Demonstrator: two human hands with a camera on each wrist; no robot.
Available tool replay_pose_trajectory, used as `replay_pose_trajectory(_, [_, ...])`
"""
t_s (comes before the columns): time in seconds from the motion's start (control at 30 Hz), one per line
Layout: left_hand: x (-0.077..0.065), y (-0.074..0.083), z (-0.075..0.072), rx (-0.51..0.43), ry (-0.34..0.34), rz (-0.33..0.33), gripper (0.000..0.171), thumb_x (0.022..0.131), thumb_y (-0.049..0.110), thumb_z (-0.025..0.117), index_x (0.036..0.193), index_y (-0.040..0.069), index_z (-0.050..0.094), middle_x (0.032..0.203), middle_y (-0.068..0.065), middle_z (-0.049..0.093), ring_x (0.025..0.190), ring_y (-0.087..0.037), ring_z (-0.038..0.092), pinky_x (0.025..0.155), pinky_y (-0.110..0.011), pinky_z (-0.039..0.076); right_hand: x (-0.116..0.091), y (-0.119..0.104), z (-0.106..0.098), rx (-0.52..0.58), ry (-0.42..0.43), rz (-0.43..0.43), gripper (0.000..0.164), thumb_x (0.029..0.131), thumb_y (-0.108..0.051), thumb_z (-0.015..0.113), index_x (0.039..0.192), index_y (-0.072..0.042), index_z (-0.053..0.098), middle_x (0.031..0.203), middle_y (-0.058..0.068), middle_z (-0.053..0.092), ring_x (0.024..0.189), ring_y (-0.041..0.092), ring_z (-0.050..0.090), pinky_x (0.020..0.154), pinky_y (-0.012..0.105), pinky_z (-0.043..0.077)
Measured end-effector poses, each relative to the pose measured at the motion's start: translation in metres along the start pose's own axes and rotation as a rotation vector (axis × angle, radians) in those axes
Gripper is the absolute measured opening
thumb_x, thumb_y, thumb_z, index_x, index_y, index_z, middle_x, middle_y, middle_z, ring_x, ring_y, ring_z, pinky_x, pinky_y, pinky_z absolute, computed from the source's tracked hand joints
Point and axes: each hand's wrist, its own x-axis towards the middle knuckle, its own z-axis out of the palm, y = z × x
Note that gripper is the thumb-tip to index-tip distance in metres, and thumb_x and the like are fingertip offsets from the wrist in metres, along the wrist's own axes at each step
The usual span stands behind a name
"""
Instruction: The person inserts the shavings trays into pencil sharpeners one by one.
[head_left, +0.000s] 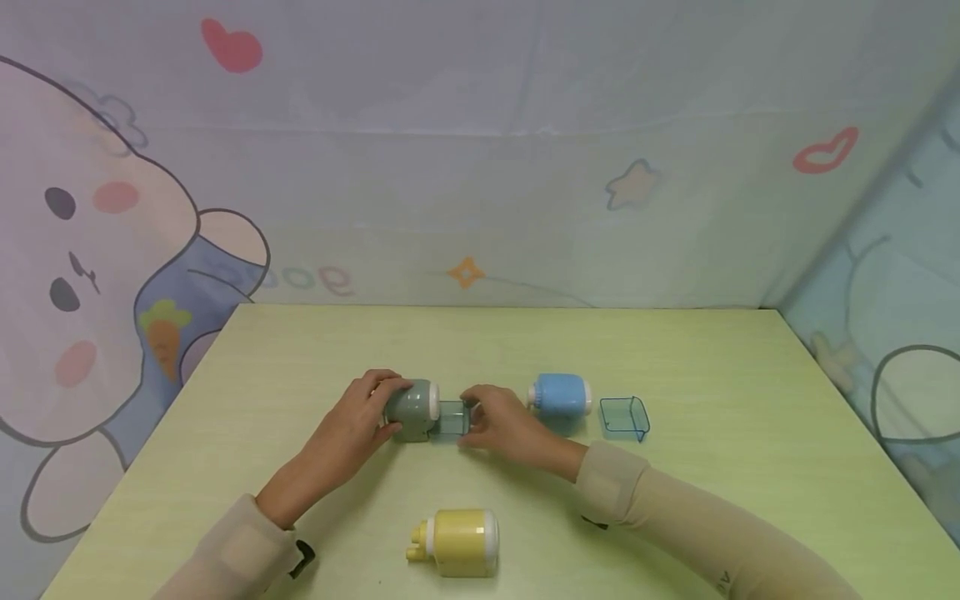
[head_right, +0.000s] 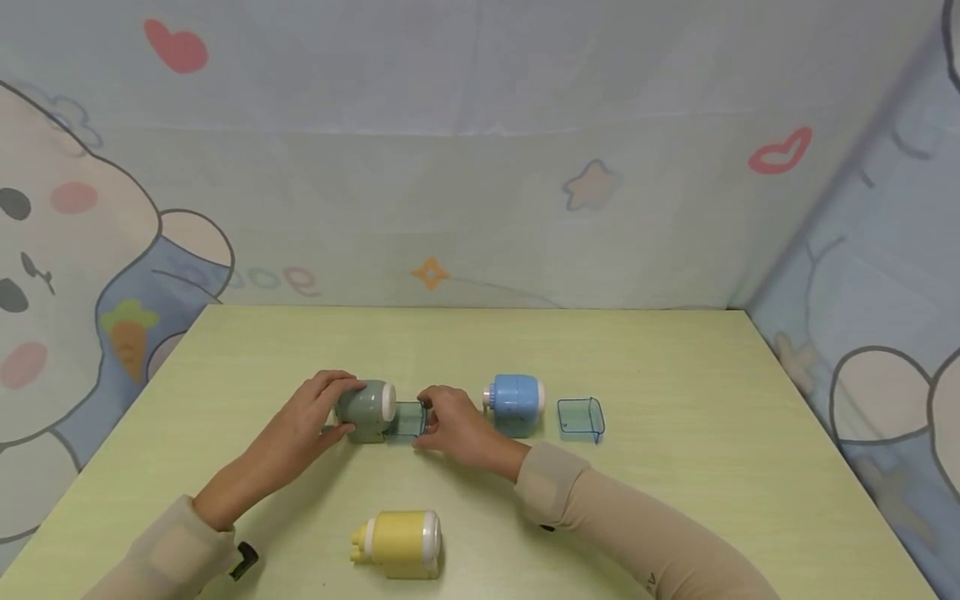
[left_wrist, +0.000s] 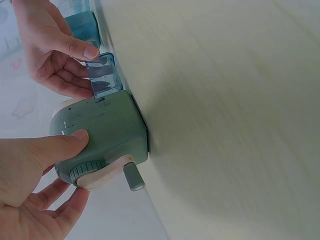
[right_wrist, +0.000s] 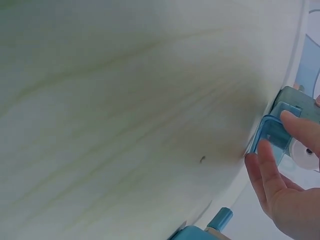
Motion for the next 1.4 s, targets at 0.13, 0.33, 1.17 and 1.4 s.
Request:
replay_pose_trajectory(0.13, [0.0,-0.001,0.001,-0.001,-0.001,0.002,0.061,0.071,0.007,0.077,0.124,0.007,0.046,0.122,-0.008,0.042,0.105,-0.023,0.043,0.078,-0.033,0.047,0.002,0.0,0.001,-0.021,0.006,-0.001,0.058,0.07,-0.01,0.078,0.118,0.007,0.049,0.106,0.014,0.056,0.081,0.016,0.057,0.065,0.019,0.048])
replay_pose_trajectory(0.33, [0.0,-0.001,0.0,-0.003,-0.005,0.001,0.06,0.072,0.009,0.077,0.124,0.007,0.046,0.122,-0.008,0.042,0.105,-0.023,0.043,0.079,-0.033,0.047,0.006,0.0,0.002,-0.016,0.014,-0.004,0.059,0.07,-0.01,0.078,0.118,0.008,0.048,0.107,0.015,0.056,0.082,0.017,0.058,0.065,0.019,0.048])
replay_pose_trajectory(1.17, [-0.001,-0.003,0.003,0.002,0.015,0.011,0.062,0.071,0.009,0.078,0.124,0.007,0.046,0.122,-0.01,0.042,0.104,-0.023,0.043,0.078,-0.033,0.047,0.021,-0.011,0.009,-0.012,-0.023,-0.037,0.055,0.071,-0.007,0.077,0.116,0.008,0.049,0.106,0.016,0.056,0.084,0.021,0.058,0.066,0.019,0.048])
replay_pose_trajectory(1.4, [-0.001,-0.004,0.003,-0.002,0.014,0.007,0.062,0.071,0.009,0.078,0.124,0.008,0.046,0.122,-0.01,0.041,0.104,-0.024,0.043,0.077,-0.033,0.047,0.023,-0.011,0.01,-0.005,-0.028,-0.037,0.055,0.07,-0.007,0.078,0.116,0.007,0.05,0.106,0.015,0.056,0.083,0.021,0.058,0.065,0.019,0.048])
